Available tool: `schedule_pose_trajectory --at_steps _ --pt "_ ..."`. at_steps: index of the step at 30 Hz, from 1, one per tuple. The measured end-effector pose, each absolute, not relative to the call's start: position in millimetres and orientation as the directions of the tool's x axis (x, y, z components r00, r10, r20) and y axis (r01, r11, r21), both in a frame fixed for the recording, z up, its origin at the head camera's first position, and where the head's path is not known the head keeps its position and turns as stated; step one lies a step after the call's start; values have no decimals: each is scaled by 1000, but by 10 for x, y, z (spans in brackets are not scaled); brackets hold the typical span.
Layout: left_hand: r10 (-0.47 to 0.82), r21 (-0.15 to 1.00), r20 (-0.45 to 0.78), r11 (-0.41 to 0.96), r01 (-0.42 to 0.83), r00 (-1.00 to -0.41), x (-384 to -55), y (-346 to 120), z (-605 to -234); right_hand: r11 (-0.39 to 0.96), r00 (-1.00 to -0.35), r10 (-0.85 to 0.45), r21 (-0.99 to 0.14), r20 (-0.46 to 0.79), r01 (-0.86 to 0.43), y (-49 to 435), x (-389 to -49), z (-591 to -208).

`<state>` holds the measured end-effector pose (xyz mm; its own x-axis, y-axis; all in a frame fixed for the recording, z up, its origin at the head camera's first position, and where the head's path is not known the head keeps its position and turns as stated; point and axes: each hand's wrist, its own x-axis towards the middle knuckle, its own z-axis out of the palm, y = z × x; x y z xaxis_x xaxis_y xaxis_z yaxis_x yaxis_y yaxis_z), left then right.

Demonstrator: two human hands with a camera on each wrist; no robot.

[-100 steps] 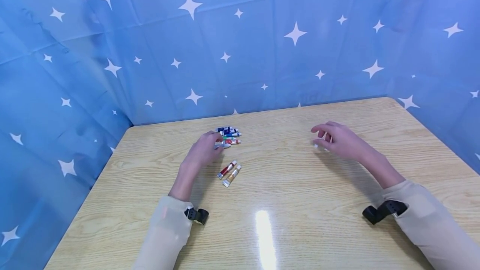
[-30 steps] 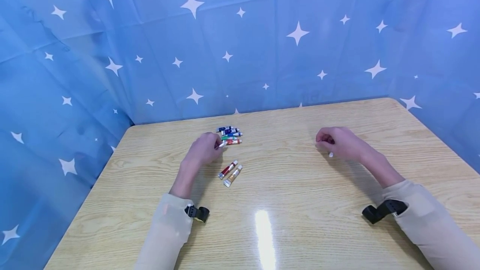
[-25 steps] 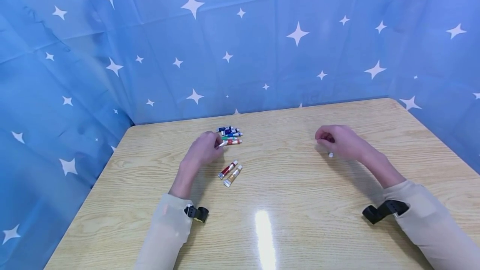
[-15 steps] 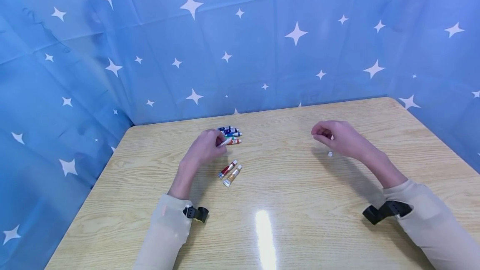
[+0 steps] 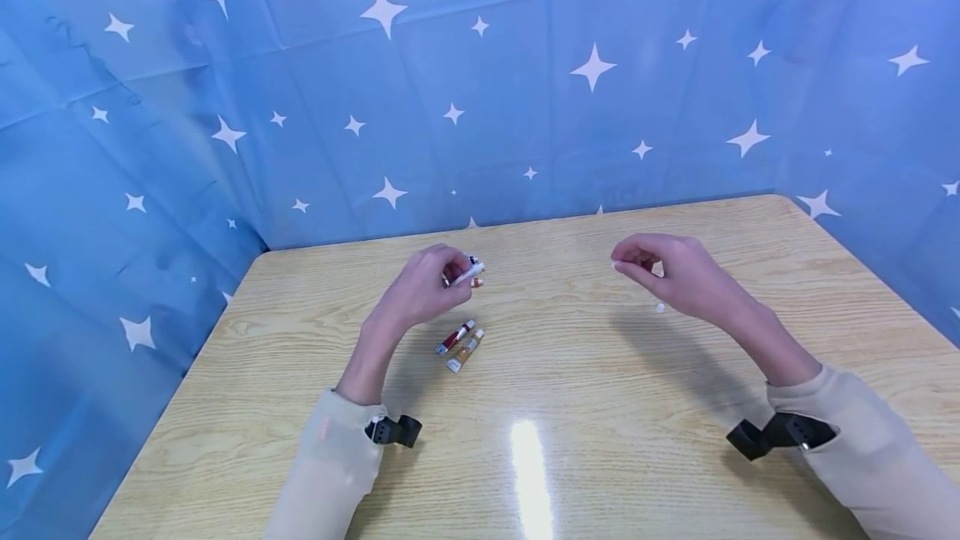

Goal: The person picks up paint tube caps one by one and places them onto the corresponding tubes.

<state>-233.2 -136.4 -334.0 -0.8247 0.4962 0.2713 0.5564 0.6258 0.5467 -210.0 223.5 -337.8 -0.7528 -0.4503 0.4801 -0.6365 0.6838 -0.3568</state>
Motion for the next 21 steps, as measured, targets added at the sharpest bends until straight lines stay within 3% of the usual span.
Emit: schedule_pose_trajectory --at_steps 14,21 --pt "570 502 427 497 708 -702 -2102 -1178 -3136 589 -645 -444 -340 622 -733 2078 -1890 -3209" --pt "636 446 493 401 800 -593 -1981 -1083 -3049 525 -606 -437 -358 665 -772 1967 -1769 -3123"
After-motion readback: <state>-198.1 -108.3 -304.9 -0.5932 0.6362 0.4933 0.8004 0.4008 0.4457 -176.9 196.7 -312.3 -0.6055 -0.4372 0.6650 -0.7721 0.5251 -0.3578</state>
